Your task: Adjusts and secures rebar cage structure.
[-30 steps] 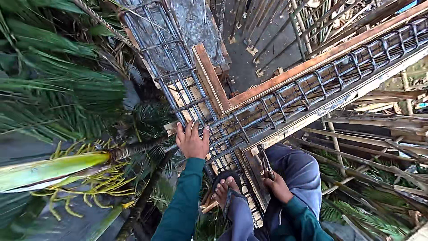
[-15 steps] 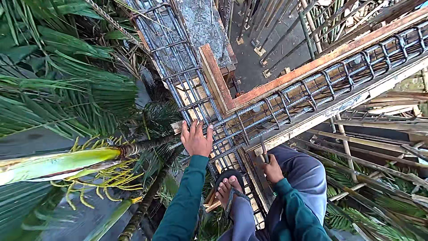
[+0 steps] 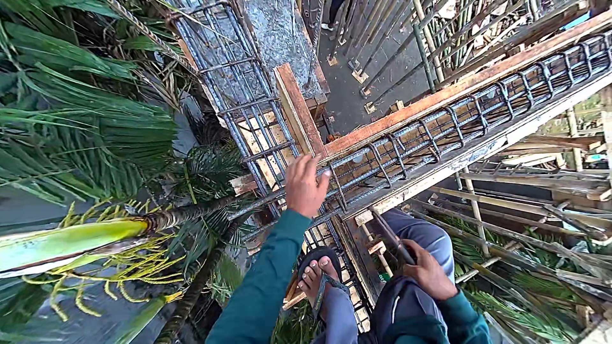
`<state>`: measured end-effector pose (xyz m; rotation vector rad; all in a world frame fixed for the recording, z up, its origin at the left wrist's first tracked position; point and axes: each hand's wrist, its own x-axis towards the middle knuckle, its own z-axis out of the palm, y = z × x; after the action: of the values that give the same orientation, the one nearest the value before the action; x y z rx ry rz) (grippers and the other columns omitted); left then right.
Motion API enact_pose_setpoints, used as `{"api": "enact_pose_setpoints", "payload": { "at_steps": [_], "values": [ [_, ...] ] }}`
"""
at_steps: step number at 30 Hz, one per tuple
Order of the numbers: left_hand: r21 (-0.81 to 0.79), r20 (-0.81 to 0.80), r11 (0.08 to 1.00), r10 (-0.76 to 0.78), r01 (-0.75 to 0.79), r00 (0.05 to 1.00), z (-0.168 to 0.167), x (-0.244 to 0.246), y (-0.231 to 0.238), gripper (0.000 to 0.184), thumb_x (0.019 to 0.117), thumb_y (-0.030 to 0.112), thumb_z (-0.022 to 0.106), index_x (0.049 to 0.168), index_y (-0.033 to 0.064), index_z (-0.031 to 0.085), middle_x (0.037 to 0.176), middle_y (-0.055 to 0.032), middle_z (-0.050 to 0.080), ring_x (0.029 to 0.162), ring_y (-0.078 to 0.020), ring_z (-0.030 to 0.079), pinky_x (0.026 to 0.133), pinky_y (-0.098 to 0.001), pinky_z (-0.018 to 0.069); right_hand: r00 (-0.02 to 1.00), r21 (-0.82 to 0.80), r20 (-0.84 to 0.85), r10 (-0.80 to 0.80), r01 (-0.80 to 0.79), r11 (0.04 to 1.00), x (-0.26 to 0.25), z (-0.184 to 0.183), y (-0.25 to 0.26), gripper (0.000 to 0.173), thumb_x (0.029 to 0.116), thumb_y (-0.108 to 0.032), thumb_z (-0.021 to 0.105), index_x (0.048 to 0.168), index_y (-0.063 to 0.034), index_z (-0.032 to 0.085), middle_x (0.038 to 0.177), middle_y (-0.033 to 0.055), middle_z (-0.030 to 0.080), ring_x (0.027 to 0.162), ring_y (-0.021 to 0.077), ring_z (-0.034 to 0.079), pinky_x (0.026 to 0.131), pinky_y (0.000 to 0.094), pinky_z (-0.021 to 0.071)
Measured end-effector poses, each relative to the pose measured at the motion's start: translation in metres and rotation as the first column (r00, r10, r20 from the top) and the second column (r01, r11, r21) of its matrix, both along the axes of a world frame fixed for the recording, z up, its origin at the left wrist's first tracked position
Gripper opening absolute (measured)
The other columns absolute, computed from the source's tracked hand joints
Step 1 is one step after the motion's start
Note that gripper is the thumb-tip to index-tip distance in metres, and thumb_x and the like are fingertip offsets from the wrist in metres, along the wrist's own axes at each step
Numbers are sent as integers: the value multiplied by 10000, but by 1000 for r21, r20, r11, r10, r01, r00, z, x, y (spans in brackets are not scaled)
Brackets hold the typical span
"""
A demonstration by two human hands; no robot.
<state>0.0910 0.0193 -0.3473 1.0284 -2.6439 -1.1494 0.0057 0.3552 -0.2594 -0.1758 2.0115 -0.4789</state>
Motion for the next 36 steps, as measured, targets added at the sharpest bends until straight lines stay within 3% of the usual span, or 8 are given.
{"api": "enact_pose_setpoints", "payload": {
  "at_steps": [3,6,13,17,25,29,33,36],
  "values": [
    [160,81,961,-242,227,967,-15,-48,-10,525,1072,409,518,1462,60,560,1482,-180,561,1415,-355,492,1186,-566,353,994,-119,-97,-41,29,992,-25,4,-10,644,762,-169,673,1381,-40,553,903,57,654,683,159,618,587,378,539],
    [121,221,944,-326,306,919,-35,-62,-7,485,1097,414,446,1286,39,689,1366,-156,660,1409,-329,504,1192,-540,342,977,-121,-202,-63,39,992,-55,-3,-35,662,756,-172,679,1392,-34,561,934,76,663,723,170,619,645,392,538],
    [26,230,955,-293,295,928,-38,-53,-2,463,1089,435,461,1229,81,725,1292,-127,701,1394,-330,512,1193,-518,335,958,25,-269,98,-94,995,-112,-46,-83,605,855,-107,700,1439,-62,549,1044,219,695,913,358,679,840,600,539],
    [14,237,957,-286,291,928,-34,-52,-3,463,1083,433,488,1243,64,720,1293,-138,702,1380,-349,525,1175,-533,355,958,-96,-283,-51,24,995,-116,-52,-70,580,798,-133,672,1367,-55,594,869,124,658,673,225,615,622,458,535],
    [-13,271,951,-295,310,916,-32,-44,-6,480,1080,446,489,1233,54,720,1263,-145,713,1336,-365,554,1135,-552,384,961,-73,-273,-45,26,997,-110,-52,-76,529,839,-96,646,1361,-33,579,875,155,653,701,265,616,651,499,524],
    [13,282,948,-309,319,908,-32,-45,-9,470,1072,445,507,1241,58,714,1283,-148,703,1354,-365,541,1145,-552,379,977,-3,-192,89,-91,996,-101,-49,-83,582,858,-96,684,1425,-56,558,1019,216,685,891,346,664,822,590,531],
    [60,295,947,-319,316,900,-34,-46,-13,503,1074,487,484,1279,80,699,1317,-129,687,1333,-354,551,1134,-544,385,963,-217,-122,-240,210,953,-82,-52,-47,560,840,-140,616,1385,-31,549,755,41,588,521,131,527,471,325,480],
    [135,340,936,-352,325,872,-31,-49,-16,524,1076,502,468,1320,88,676,1347,-133,669,1341,-341,547,1143,-551,370,942,-171,-25,-335,326,930,-51,-37,-13,549,823,-133,613,1357,-21,546,724,26,577,482,125,493,435,321,450]
  ]
}}
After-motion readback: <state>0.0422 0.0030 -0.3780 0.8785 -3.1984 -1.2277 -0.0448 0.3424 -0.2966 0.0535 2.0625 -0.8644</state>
